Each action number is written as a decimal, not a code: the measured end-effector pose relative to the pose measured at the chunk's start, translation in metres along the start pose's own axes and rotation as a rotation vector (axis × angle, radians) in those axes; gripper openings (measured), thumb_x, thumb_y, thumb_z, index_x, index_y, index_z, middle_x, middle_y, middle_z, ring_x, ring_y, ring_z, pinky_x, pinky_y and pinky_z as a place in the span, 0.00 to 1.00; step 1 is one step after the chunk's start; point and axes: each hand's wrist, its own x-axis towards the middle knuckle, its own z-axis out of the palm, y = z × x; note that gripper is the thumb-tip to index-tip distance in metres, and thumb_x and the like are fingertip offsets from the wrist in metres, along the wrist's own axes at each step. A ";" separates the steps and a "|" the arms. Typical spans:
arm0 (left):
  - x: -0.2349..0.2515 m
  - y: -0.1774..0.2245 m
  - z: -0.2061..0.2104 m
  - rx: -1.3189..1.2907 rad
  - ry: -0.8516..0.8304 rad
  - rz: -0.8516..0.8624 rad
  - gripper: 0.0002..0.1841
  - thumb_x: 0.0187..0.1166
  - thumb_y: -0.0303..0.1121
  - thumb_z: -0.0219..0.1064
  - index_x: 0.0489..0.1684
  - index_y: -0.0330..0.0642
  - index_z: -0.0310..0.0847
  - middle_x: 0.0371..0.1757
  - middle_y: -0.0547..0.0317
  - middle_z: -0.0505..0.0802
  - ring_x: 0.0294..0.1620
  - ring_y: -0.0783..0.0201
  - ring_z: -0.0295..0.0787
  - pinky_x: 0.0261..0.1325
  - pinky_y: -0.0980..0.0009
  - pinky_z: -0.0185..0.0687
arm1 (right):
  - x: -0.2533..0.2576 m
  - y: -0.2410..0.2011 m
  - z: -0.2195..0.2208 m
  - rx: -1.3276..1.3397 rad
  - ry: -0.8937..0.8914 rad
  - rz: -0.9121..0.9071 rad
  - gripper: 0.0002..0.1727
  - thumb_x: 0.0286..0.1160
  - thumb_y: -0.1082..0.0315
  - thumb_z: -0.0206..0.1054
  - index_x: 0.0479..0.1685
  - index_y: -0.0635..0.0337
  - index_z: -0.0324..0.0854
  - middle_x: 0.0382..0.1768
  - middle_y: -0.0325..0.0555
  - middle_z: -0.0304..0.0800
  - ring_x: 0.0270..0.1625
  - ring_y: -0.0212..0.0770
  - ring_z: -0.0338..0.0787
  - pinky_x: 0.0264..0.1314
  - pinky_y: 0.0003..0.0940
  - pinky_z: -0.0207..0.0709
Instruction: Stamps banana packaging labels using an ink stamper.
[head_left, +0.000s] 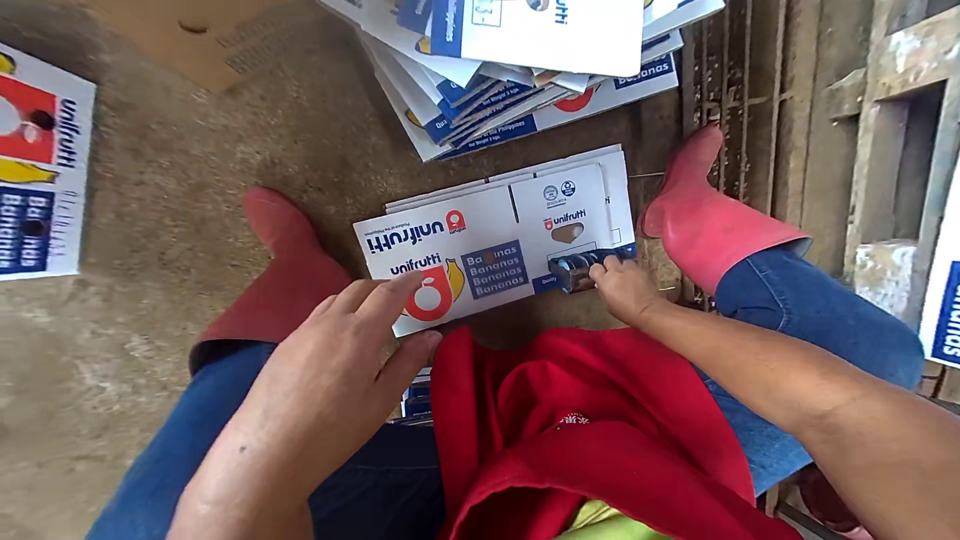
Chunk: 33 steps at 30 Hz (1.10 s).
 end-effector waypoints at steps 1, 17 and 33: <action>0.000 -0.001 0.001 -0.003 0.003 -0.003 0.28 0.82 0.52 0.59 0.75 0.45 0.79 0.60 0.50 0.89 0.54 0.50 0.89 0.51 0.45 0.84 | -0.002 0.000 0.004 0.002 -0.016 0.010 0.14 0.85 0.78 0.59 0.64 0.73 0.80 0.63 0.75 0.80 0.65 0.77 0.83 0.62 0.66 0.80; -0.007 -0.001 -0.006 -0.028 -0.003 -0.066 0.27 0.85 0.46 0.66 0.79 0.44 0.77 0.65 0.47 0.88 0.63 0.44 0.87 0.60 0.40 0.82 | 0.049 -0.044 -0.126 -0.243 -0.160 -0.180 0.14 0.82 0.70 0.66 0.61 0.66 0.83 0.57 0.67 0.88 0.65 0.69 0.86 0.63 0.70 0.77; -0.027 -0.009 -0.008 -0.035 0.172 -0.074 0.25 0.83 0.47 0.61 0.74 0.44 0.81 0.59 0.47 0.91 0.57 0.44 0.89 0.53 0.45 0.84 | 0.071 -0.147 -0.087 -0.138 0.043 -0.336 0.14 0.85 0.75 0.58 0.62 0.71 0.82 0.56 0.73 0.85 0.57 0.72 0.89 0.54 0.66 0.82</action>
